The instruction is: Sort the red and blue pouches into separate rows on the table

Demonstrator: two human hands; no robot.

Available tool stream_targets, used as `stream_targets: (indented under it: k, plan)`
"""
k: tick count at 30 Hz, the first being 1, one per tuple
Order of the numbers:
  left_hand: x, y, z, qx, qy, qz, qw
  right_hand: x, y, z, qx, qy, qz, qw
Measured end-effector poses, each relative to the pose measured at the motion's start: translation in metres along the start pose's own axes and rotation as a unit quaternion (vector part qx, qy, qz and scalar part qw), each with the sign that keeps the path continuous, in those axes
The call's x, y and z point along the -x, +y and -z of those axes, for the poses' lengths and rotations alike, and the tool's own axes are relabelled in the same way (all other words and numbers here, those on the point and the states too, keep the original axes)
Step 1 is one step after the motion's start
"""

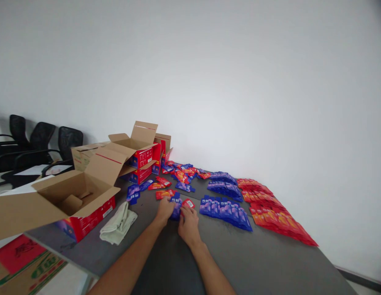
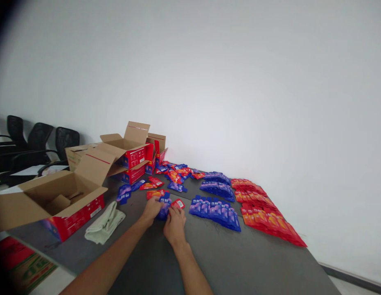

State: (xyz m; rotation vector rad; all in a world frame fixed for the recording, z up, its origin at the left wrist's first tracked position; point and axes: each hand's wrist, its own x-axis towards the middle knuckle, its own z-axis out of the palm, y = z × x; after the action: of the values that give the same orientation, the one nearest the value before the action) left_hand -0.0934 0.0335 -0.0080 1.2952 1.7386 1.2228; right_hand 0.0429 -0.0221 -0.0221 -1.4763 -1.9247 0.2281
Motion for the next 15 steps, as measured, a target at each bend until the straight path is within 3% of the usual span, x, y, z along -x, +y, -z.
stream_targets:
  k: [8,15]
  plan:
    - [0.005,0.021,-0.048,0.216,-0.036,0.082,0.972,0.007,0.035,0.044,-0.166,0.024,-0.041,0.985]
    - [0.016,0.027,-0.073,0.299,-0.084,0.100,0.945,0.007,0.034,0.056,-0.272,0.038,-0.061,0.960]
